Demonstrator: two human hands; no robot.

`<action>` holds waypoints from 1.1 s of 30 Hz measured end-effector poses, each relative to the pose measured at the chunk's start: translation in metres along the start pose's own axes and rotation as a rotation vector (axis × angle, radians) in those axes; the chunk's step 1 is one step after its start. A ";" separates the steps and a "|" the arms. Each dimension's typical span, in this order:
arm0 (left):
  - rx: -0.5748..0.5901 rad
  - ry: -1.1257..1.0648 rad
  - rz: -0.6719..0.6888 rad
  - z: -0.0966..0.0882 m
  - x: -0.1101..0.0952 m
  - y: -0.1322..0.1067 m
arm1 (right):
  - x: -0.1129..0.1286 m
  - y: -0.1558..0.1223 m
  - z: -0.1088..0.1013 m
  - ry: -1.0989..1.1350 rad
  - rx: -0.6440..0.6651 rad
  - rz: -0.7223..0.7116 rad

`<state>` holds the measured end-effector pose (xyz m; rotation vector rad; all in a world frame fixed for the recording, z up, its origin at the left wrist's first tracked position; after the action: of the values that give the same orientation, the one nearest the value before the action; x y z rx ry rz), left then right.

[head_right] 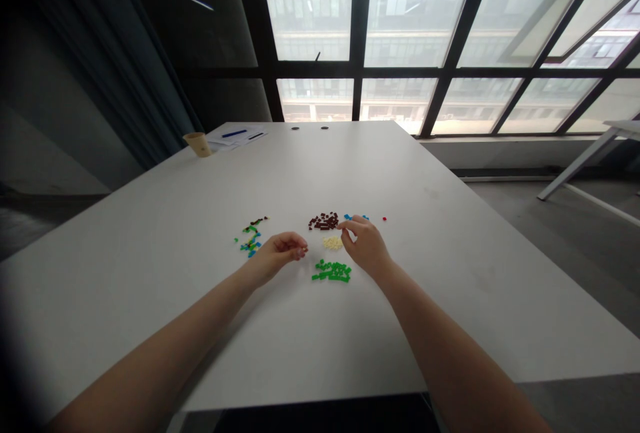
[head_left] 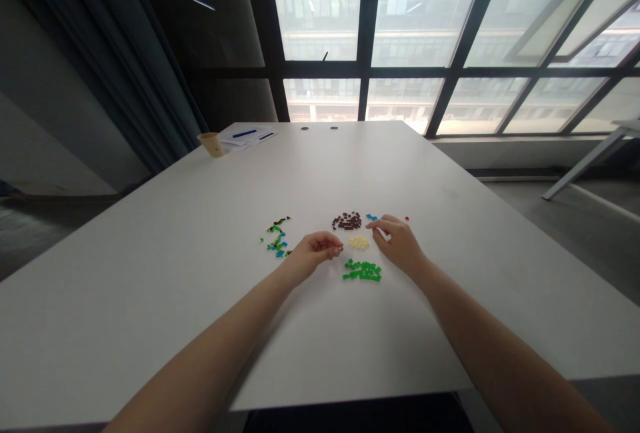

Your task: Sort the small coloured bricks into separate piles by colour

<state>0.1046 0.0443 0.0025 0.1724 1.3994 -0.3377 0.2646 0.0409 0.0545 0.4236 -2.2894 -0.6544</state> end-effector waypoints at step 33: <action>0.106 0.076 0.031 0.011 -0.001 -0.004 | 0.069 -0.017 0.015 0.200 0.114 -0.293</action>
<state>0.1137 0.0367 0.0056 0.2962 1.4537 -0.3828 0.2079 -0.0005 0.0729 0.8522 -2.0986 -0.5943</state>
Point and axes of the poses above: each hand's wrist, its own y-axis towards the middle knuckle, its own z-axis out of the palm, x = y × z, the point moved 9 cm from there along y, towards the middle knuckle, and after that the axes turned 6 degrees about -x, right-handed, at the moved point
